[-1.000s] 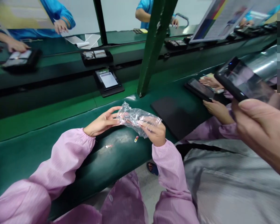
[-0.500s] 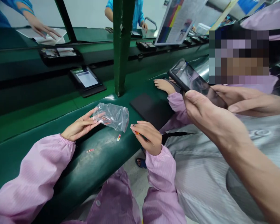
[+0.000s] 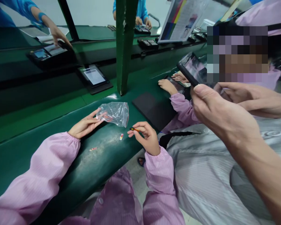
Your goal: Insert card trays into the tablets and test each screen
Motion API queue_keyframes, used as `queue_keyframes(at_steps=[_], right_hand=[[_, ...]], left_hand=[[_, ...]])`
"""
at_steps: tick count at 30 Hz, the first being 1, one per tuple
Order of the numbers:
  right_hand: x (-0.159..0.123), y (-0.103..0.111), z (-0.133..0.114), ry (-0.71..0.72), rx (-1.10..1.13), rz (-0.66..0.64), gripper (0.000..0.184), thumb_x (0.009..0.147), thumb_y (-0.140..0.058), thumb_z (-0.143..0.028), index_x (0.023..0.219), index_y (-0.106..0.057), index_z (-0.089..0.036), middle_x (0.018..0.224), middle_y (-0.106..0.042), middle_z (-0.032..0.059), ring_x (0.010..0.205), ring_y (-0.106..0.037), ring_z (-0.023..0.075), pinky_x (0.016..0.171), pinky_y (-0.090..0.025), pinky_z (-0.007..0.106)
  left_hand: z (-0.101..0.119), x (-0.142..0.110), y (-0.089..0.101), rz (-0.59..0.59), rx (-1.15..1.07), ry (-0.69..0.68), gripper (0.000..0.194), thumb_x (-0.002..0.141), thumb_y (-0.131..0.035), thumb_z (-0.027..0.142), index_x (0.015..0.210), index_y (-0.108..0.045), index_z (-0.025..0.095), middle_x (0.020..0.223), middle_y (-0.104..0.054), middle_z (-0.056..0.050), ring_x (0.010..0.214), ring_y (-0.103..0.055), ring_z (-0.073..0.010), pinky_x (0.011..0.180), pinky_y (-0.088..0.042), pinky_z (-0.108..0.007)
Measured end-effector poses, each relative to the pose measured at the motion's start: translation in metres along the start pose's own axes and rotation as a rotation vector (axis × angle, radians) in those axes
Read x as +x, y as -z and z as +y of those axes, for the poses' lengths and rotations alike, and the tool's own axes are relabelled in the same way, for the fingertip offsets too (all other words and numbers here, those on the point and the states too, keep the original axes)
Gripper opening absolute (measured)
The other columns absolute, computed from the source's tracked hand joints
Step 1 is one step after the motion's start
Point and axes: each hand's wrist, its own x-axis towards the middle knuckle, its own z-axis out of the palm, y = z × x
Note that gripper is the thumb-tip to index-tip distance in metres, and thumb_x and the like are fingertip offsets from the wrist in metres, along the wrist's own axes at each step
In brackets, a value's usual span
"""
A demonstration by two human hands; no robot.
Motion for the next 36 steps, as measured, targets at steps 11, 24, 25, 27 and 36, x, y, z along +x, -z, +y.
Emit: queue_keyframes(at_steps=[11,24,25,27,36], right_hand=[[0.008,-0.002,0.003,-0.116,-0.052,0.006,0.022,0.088,-0.064,-0.038,0.102,-0.062,-0.021,0.066,-0.070,0.0000,0.078,-0.074,0.0193,0.080,-0.059,0.036],[0.009,0.004,-0.004,-0.048,-0.166,0.165,0.013,0.086,-0.066,-0.032,0.092,-0.060,-0.022,0.072,-0.068,-0.0001,0.076,-0.070,0.0169,0.077,-0.055,0.033],[0.010,0.005,-0.005,0.001,-0.218,0.179,0.011,0.085,-0.067,-0.031,0.090,-0.063,-0.022,0.076,-0.067,0.0007,0.077,-0.068,0.0161,0.076,-0.054,0.032],[0.013,0.006,-0.007,0.129,-0.323,0.203,0.006,0.083,-0.069,-0.027,0.087,-0.067,-0.023,0.083,-0.064,0.0017,0.081,-0.063,0.0157,0.076,-0.052,0.031],[0.020,0.001,-0.014,0.153,-0.289,0.148,0.008,0.083,-0.069,-0.024,0.087,-0.075,-0.027,0.103,-0.070,0.0030,0.103,-0.065,0.0211,0.094,-0.053,0.040]], left_hand=[[-0.005,-0.005,-0.005,-0.003,-0.028,0.009,0.082,0.078,-0.052,-0.010,0.150,-0.030,0.023,0.138,-0.058,-0.009,0.129,-0.055,-0.0157,0.114,-0.040,-0.027],[-0.001,-0.026,-0.028,-0.032,-0.064,-0.004,0.078,0.077,-0.057,-0.008,0.147,-0.034,0.021,0.133,-0.062,-0.008,0.119,-0.062,-0.0156,0.112,-0.045,-0.029],[-0.002,-0.028,-0.031,-0.037,-0.070,-0.001,0.078,0.077,-0.057,-0.008,0.147,-0.035,0.020,0.133,-0.062,-0.008,0.119,-0.062,-0.0158,0.112,-0.044,-0.030],[-0.002,-0.032,-0.035,-0.057,-0.076,0.006,0.077,0.077,-0.056,-0.008,0.146,-0.036,0.021,0.134,-0.061,-0.007,0.120,-0.062,-0.0160,0.114,-0.042,-0.032],[-0.002,-0.039,-0.046,-0.080,-0.102,0.015,0.073,0.078,-0.055,-0.008,0.143,-0.040,0.023,0.133,-0.062,-0.005,0.118,-0.063,-0.0145,0.114,-0.043,-0.030]])
